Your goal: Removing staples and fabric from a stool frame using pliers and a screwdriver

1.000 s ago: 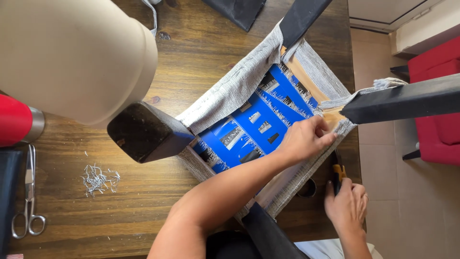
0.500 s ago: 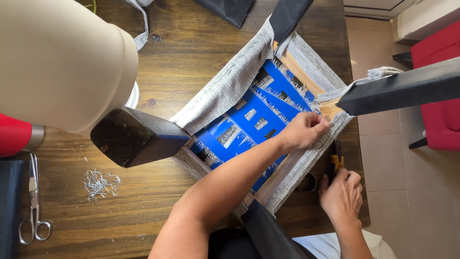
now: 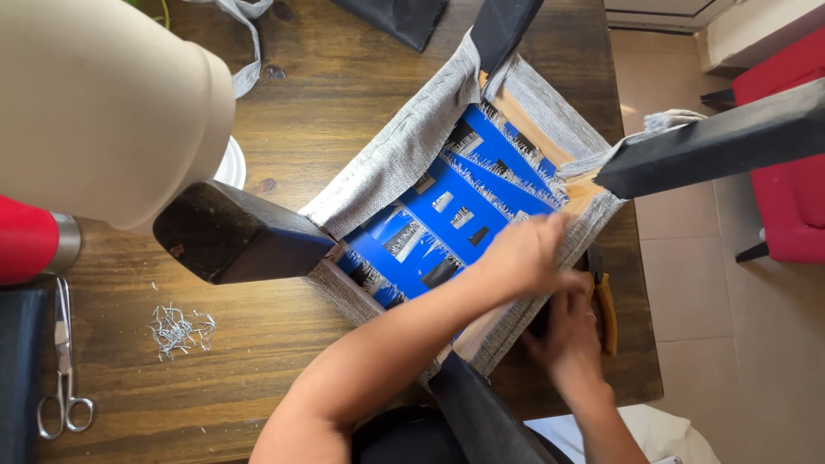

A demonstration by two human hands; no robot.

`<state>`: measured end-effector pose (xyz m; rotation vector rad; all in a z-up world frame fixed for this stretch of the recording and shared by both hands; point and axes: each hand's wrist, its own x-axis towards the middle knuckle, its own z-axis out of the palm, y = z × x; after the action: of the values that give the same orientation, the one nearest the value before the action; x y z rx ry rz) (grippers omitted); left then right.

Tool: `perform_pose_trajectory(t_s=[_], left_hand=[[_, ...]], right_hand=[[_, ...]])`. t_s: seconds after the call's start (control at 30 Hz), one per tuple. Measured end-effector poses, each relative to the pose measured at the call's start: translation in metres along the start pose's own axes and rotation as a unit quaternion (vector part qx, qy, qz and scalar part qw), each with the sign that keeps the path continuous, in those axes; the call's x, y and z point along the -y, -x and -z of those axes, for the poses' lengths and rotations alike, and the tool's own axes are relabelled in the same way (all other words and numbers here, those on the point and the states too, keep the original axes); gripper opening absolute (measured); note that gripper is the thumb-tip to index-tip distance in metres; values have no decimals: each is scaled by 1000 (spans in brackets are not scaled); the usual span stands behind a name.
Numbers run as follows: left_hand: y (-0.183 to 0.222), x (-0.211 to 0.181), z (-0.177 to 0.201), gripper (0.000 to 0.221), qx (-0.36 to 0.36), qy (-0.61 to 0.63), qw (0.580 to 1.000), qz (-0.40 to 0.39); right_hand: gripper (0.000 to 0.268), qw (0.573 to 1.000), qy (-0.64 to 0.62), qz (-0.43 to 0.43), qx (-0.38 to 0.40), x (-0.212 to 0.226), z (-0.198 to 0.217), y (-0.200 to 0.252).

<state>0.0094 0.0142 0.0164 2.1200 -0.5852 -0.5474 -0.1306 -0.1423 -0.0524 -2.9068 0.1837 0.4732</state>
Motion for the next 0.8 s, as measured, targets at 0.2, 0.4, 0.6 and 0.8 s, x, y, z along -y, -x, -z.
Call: perform_pose_trajectory(t_s=[0.2, 0.4, 0.6, 0.8], left_hand=[[15, -16, -18, 81, 9, -11, 1000, 25], [26, -37, 7, 85, 29, 82, 994, 70], [26, -33, -5, 86, 17, 98, 994, 42], [23, -31, -14, 83, 4, 60, 998, 36]], right_hand=[[49, 960, -227, -164, 29, 52, 75, 9], [11, 816, -545, -173, -88, -64, 105, 69], [37, 925, -372, -70, -45, -122, 179, 65], [22, 983, -170, 57, -26, -107, 228, -13]])
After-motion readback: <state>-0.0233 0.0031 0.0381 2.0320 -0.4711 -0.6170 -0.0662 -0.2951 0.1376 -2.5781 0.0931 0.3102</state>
